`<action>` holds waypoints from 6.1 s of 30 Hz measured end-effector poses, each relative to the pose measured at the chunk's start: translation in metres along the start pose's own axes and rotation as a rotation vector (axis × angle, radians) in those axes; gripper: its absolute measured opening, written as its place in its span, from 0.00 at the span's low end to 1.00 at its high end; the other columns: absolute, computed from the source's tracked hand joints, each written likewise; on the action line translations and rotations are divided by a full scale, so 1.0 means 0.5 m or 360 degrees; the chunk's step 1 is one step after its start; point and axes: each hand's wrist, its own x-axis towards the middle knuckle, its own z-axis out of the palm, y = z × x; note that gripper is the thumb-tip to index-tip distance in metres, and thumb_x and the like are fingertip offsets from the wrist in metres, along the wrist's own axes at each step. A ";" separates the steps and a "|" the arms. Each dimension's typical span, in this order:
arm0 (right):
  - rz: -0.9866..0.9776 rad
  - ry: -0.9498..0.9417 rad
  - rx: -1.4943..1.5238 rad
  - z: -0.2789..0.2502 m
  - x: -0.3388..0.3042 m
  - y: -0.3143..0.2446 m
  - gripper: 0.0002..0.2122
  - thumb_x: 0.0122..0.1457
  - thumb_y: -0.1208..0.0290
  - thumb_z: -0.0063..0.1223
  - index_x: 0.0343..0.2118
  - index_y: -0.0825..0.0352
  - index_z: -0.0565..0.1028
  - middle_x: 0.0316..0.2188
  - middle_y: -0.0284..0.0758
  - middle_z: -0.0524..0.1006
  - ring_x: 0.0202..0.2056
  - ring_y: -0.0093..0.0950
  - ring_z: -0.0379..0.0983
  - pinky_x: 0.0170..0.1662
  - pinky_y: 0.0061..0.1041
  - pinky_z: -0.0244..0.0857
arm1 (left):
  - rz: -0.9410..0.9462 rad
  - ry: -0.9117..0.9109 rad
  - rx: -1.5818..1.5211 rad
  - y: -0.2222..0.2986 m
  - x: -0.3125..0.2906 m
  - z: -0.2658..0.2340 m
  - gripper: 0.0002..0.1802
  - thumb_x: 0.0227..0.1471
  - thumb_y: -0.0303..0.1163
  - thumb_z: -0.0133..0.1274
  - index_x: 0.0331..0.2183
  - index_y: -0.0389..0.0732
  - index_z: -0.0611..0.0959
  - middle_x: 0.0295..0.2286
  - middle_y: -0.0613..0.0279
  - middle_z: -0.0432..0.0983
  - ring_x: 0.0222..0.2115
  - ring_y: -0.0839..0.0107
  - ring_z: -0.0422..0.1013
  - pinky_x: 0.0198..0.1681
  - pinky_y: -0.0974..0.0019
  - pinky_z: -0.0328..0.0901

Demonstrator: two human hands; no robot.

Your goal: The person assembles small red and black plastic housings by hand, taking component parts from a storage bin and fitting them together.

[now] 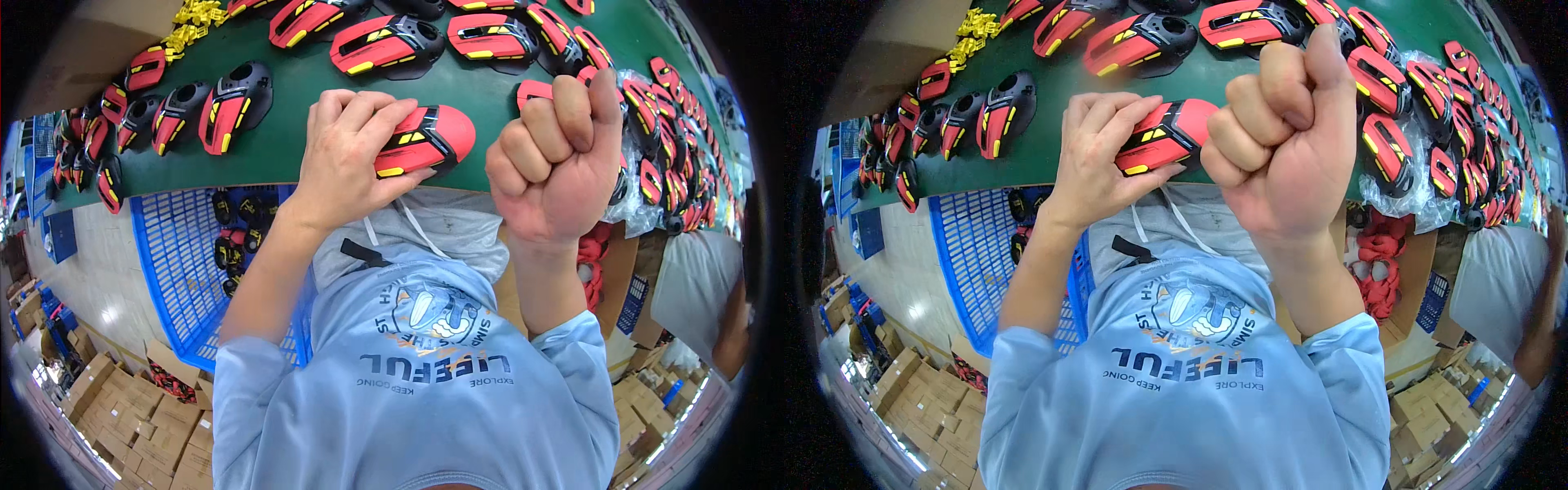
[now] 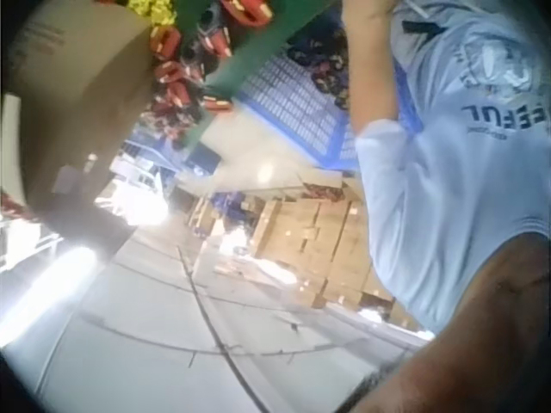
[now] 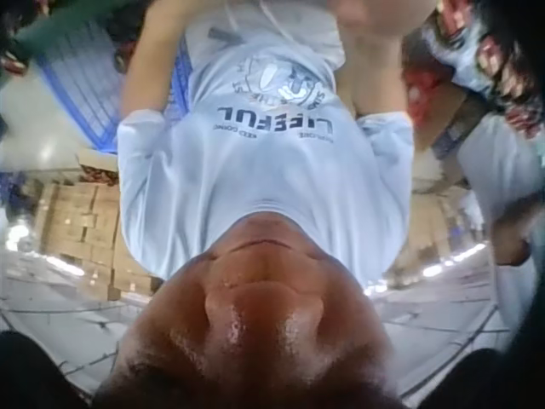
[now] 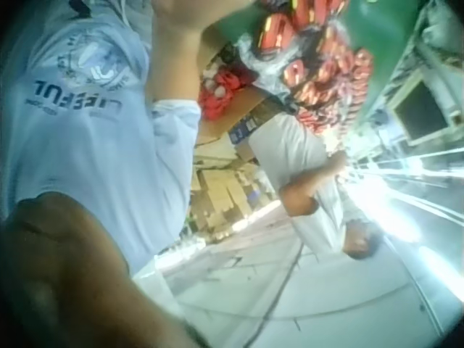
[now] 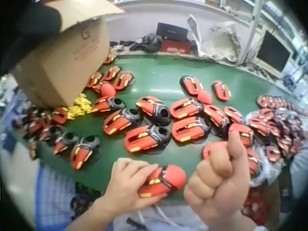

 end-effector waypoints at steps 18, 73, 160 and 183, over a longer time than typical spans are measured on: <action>0.0004 -0.0364 -0.0052 0.100 0.012 -0.073 0.23 0.78 0.55 0.29 0.22 0.57 0.59 0.15 0.25 0.56 0.13 0.16 0.43 0.15 0.20 0.38 | 0.0040 0.0031 -0.0029 -0.006 -0.002 -0.016 0.39 0.37 0.47 0.74 0.51 0.42 0.83 0.45 0.59 0.76 0.46 0.54 0.70 0.50 0.52 0.65; -0.0776 -0.0126 -0.2829 -0.079 -0.038 -0.175 0.09 0.52 0.66 0.71 0.29 0.63 0.81 0.22 0.32 0.73 0.25 0.33 0.72 0.29 0.35 0.66 | 0.0422 -0.0517 -0.0134 0.006 0.108 -0.050 0.36 0.41 0.42 0.72 0.52 0.38 0.81 0.55 0.55 0.75 0.48 0.52 0.71 0.52 0.51 0.67; -0.0631 -0.0705 -0.2952 -0.077 0.006 0.077 0.20 0.49 0.64 0.73 0.45 0.64 0.82 0.42 0.34 0.84 0.35 0.30 0.80 0.38 0.29 0.70 | 0.0122 -0.0076 -0.0130 -0.070 -0.070 -0.066 0.43 0.36 0.49 0.73 0.54 0.39 0.81 0.49 0.58 0.77 0.47 0.55 0.70 0.54 0.51 0.63; -0.0393 -0.0720 -0.3076 -0.076 0.008 0.081 0.34 0.39 0.53 0.76 0.53 0.58 0.83 0.50 0.32 0.84 0.29 0.28 0.69 0.36 0.26 0.71 | 0.0118 -0.0176 -0.0221 -0.078 -0.069 -0.074 0.45 0.35 0.43 0.71 0.57 0.39 0.80 0.49 0.57 0.76 0.47 0.54 0.70 0.53 0.52 0.62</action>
